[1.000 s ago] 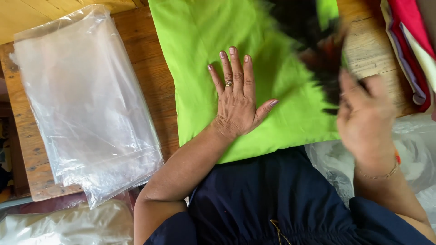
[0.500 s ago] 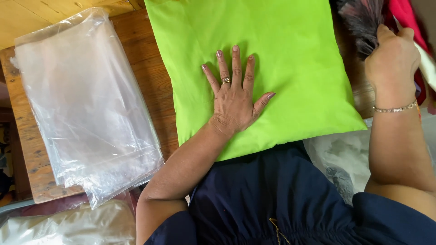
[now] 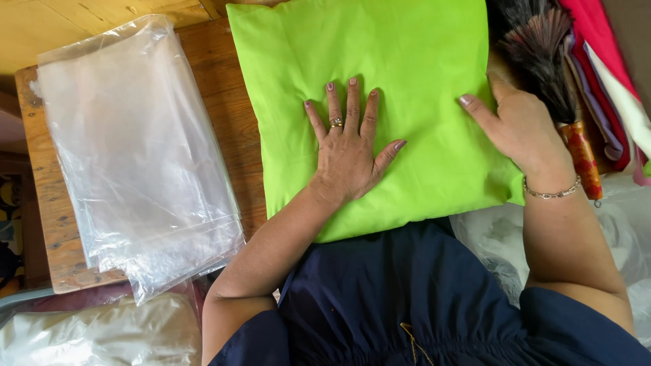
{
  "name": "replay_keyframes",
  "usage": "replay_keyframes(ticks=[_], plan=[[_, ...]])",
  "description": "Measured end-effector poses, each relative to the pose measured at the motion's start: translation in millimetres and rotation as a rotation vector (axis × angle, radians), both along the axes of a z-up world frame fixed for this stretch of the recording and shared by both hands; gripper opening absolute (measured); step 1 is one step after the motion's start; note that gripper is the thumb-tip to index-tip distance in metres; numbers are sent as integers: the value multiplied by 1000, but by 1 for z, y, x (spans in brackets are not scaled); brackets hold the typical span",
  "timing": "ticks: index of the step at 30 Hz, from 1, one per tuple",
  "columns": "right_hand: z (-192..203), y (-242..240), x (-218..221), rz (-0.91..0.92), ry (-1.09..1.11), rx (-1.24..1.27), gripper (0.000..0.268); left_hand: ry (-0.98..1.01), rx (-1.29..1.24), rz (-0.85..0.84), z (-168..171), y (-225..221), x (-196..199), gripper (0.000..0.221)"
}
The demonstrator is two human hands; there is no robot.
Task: The person smooths a green pillow cover by hand and with a feather duster, then inserts it into a large clear plastic bag.
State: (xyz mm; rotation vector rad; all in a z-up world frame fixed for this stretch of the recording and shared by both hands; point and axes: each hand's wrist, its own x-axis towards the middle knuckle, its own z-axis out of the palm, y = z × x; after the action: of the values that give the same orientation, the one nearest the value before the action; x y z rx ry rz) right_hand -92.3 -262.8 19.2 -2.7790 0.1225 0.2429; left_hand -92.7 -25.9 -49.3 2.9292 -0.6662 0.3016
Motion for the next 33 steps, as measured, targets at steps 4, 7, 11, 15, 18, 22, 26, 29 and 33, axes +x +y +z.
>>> replay_keyframes(ticks=[4, 7, 11, 15, 18, 22, 26, 29, 33], plan=[[-17, 3, -8, 129, -303, 290, 34, 157, -10, -30, 17, 2, -6, 83], [-13, -14, -26, 320, -609, 128, 20, 311, 32, -113, 31, 6, -13, 80], [2, -42, -44, 250, -352, -266, 32, 417, 40, -278, 58, 26, -29, 78], [19, -39, -41, 346, -399, -551, 58, 548, -51, -391, 99, 38, -23, 73], [46, 2, -25, 460, -431, -353, 60, 402, -112, -247, 100, 29, 3, 69], [56, 62, 10, 393, 7, -269, 70, 140, -23, 55, 64, 8, 51, 68], [15, 77, 27, 512, 7, -258, 74, 280, -5, 190, 40, 13, 64, 75], [-5, 62, 40, 473, 88, -252, 69, 395, 48, 223, 37, 26, 63, 72], [-6, 33, 50, 275, 113, -269, 76, 388, -14, 265, 30, 32, 64, 73]])
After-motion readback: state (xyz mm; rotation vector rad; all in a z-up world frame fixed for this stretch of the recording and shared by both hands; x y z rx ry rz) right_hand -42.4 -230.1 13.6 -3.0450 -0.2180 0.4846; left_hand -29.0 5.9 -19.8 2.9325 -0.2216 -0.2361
